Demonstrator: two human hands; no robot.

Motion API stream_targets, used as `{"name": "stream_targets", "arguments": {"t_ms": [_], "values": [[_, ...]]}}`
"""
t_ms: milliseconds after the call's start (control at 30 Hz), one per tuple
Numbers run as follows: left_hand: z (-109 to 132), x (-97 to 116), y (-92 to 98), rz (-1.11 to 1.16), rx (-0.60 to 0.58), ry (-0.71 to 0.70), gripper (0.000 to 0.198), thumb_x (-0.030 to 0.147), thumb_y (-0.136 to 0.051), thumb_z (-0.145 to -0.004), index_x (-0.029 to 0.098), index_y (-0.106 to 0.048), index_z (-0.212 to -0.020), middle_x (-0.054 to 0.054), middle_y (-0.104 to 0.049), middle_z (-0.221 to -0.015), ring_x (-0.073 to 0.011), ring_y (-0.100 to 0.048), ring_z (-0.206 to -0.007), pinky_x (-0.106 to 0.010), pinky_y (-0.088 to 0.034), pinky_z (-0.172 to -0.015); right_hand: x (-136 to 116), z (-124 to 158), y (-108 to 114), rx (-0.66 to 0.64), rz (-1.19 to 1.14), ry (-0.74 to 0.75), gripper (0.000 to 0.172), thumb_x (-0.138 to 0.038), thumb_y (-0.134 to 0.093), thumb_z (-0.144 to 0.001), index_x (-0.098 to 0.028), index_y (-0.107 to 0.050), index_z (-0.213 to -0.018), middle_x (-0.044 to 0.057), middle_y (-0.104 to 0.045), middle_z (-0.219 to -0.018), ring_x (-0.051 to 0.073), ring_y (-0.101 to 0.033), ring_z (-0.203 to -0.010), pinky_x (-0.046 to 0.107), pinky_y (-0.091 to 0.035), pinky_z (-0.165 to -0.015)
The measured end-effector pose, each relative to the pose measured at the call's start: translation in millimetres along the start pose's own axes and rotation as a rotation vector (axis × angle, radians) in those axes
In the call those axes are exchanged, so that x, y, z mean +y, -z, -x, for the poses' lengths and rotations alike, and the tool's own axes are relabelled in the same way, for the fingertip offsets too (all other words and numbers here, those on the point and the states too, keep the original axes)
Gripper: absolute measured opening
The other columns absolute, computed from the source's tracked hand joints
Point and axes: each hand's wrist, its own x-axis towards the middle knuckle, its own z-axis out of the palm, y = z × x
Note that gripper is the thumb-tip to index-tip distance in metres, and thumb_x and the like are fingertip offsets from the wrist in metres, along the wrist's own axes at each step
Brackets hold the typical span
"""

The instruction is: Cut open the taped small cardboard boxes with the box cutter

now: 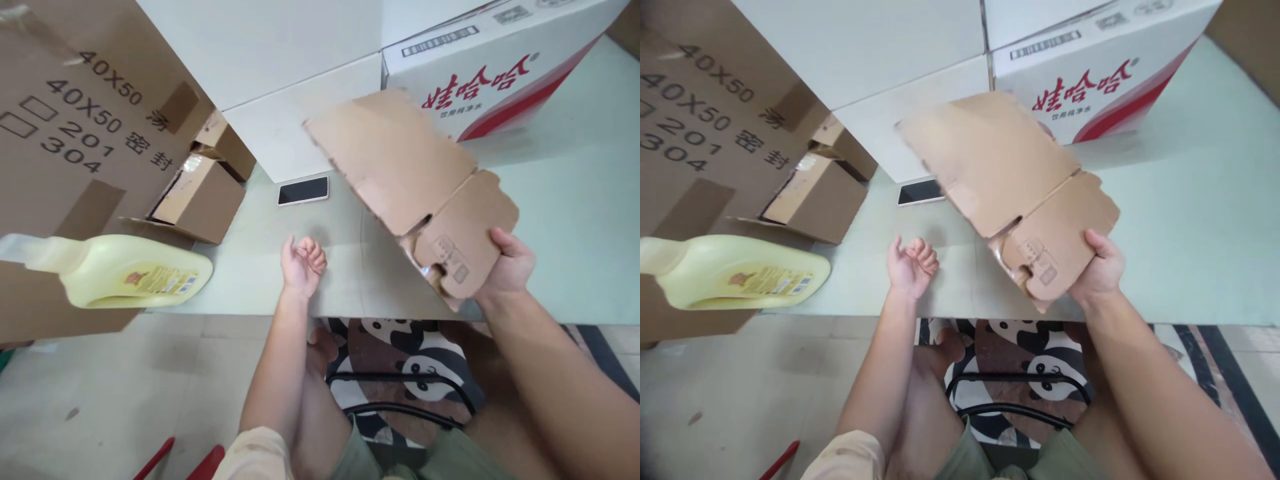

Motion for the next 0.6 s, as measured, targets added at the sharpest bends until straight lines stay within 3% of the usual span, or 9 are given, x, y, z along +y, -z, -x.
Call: {"name": "stream_targets", "arguments": {"t_ms": [67, 167, 333, 433, 500, 600], "values": [[2.1, 6.3, 3.7, 0.059, 0.025, -0.063, 0.059, 0.066, -0.033, -0.093, 0.017, -0.06, -0.073, -0.005, -0.059, -0.065, -0.0158, -0.06, -0.057, -0.025, -0.048, -0.051, 0.5, 2.8, -1.2, -0.031, 0.033, -0.153, 0.032, -0.043, -0.054, -0.073, -0.027, -0.068, -0.097, 0.011, -0.073, -0.097, 0.038, -0.066, -0.111, 0.06, -0.055, -0.089], [10.0, 13.7, 10.4, 0.117, 0.121, -0.188, 0.057, 0.067, -0.036, -0.092, 0.019, -0.067, -0.091, -0.009, -0.072, -0.088, -0.0228, -0.071, -0.083, -0.032, -0.057, -0.07, 3.2, 3.3, -1.0, -0.114, 0.125, -0.336, 0.031, -0.045, -0.058, -0.07, -0.024, -0.069, -0.09, 0.012, -0.074, -0.082, 0.039, -0.071, -0.094, 0.06, -0.057, -0.081], [22.1, 22.6, 18.2, 0.055, 0.142, -0.148, 0.038, 0.046, -0.054, -0.084, 0.018, -0.07, -0.103, -0.008, -0.075, -0.094, -0.0259, -0.072, -0.084, -0.036, -0.058, -0.075, 4.7, 4.2, -5.4, -0.206, 0.183, -0.318, 0.035, -0.046, -0.068, -0.066, -0.024, -0.071, -0.092, 0.008, -0.076, -0.077, 0.034, -0.073, -0.079, 0.054, -0.06, -0.077], [17.9, 26.4, 21.1, 0.057, 0.132, -0.08, 0.039, 0.048, -0.053, -0.085, 0.018, -0.07, -0.102, -0.009, -0.075, -0.09, -0.0263, -0.072, -0.081, -0.037, -0.057, -0.074, 0.9, 8.7, -1.7, -0.245, 0.129, -0.382, 0.04, -0.044, -0.073, -0.062, -0.022, -0.07, -0.096, 0.009, -0.077, -0.083, 0.034, -0.074, -0.081, 0.054, -0.06, -0.078], [11.8, 27.2, 21.3, 0.058, 0.09, -0.02, 0.046, 0.056, -0.048, -0.087, 0.017, -0.07, -0.101, -0.01, -0.074, -0.088, -0.0267, -0.071, -0.078, -0.038, -0.056, -0.072, -3.2, 12.0, 7.9, -0.214, 0.128, -0.357, 0.04, -0.046, -0.073, -0.063, -0.021, -0.069, -0.094, 0.009, -0.076, -0.082, 0.034, -0.074, -0.081, 0.054, -0.06, -0.076], [5.1, 26.2, 16.8, 0.076, -0.036, -0.006, 0.051, 0.061, -0.042, -0.087, 0.018, -0.068, -0.095, -0.012, -0.072, -0.085, -0.0264, -0.069, -0.075, -0.039, -0.055, -0.07, -13.3, 15.3, 31.7, -0.069, 0.173, -0.156, 0.04, -0.058, -0.062, -0.073, -0.023, -0.065, -0.092, 0.009, -0.072, -0.075, 0.03, -0.07, -0.068, 0.047, -0.058, -0.059]]}}
